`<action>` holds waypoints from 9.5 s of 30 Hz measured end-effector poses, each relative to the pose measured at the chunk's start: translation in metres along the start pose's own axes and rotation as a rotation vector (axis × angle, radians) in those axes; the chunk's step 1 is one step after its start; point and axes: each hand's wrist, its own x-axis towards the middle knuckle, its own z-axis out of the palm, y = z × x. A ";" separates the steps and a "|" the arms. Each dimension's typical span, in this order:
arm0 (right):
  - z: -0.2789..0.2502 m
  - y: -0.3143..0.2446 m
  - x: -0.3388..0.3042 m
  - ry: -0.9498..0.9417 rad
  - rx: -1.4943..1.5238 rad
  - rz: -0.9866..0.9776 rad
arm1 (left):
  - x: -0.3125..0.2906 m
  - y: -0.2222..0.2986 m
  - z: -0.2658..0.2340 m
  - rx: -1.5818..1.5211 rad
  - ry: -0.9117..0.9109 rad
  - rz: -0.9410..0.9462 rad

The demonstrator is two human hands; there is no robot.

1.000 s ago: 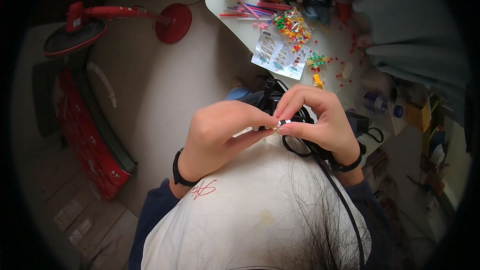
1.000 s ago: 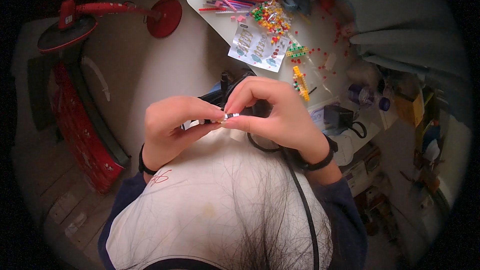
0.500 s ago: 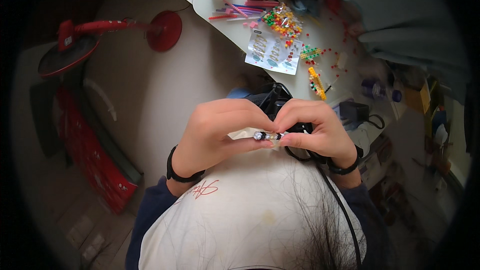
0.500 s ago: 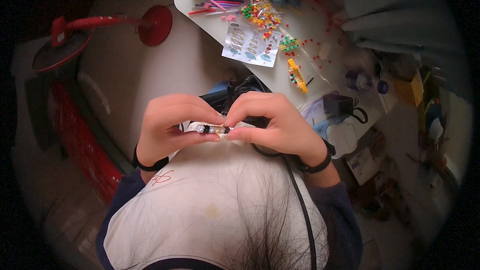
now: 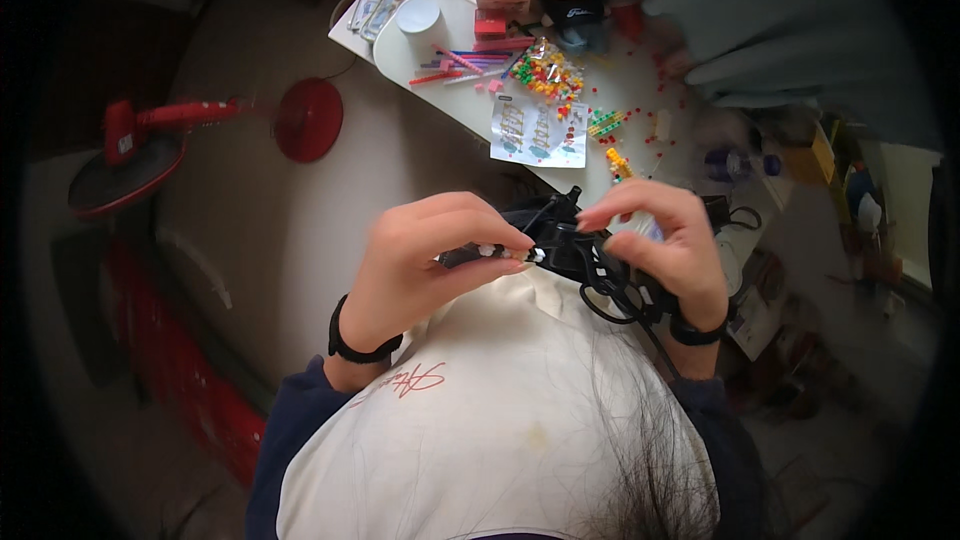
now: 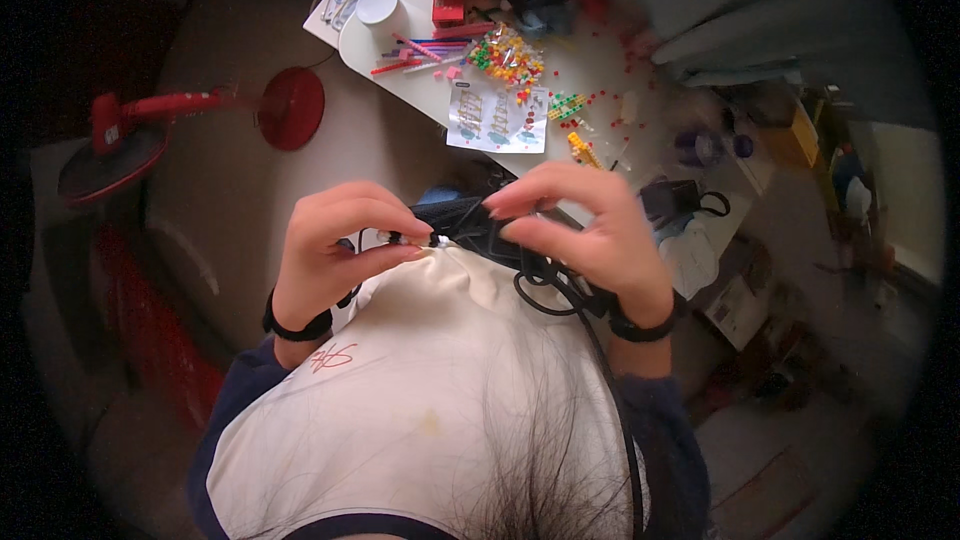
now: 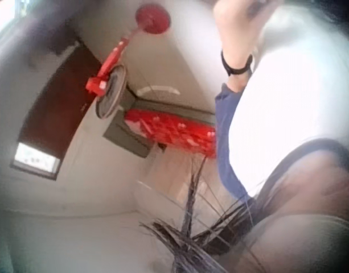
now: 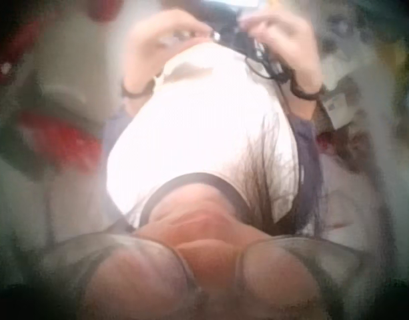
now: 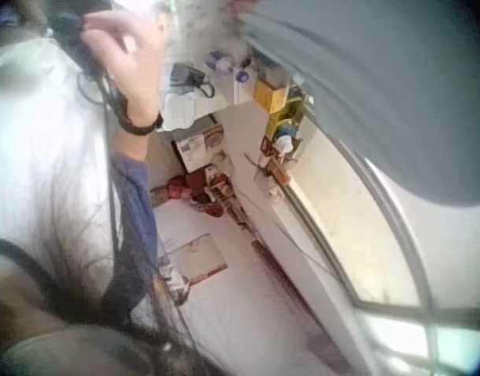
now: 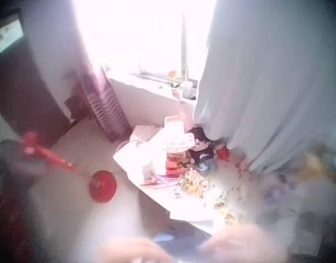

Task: The person assembles small interlocking plastic blocks by hand to build a colorful toy figure while following a printed instruction sheet on the desk.

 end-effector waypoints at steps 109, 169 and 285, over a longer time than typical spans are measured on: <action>0.069 0.060 0.036 -0.266 0.409 0.192 | -0.017 -0.059 -0.015 0.131 -0.051 0.233; -0.012 0.249 0.159 0.708 -0.385 0.375 | -0.035 -0.026 -0.024 0.237 0.437 -0.015; 0.039 -0.012 -0.002 0.476 -0.219 -0.459 | -0.010 -0.018 -0.006 -0.642 -0.123 -0.149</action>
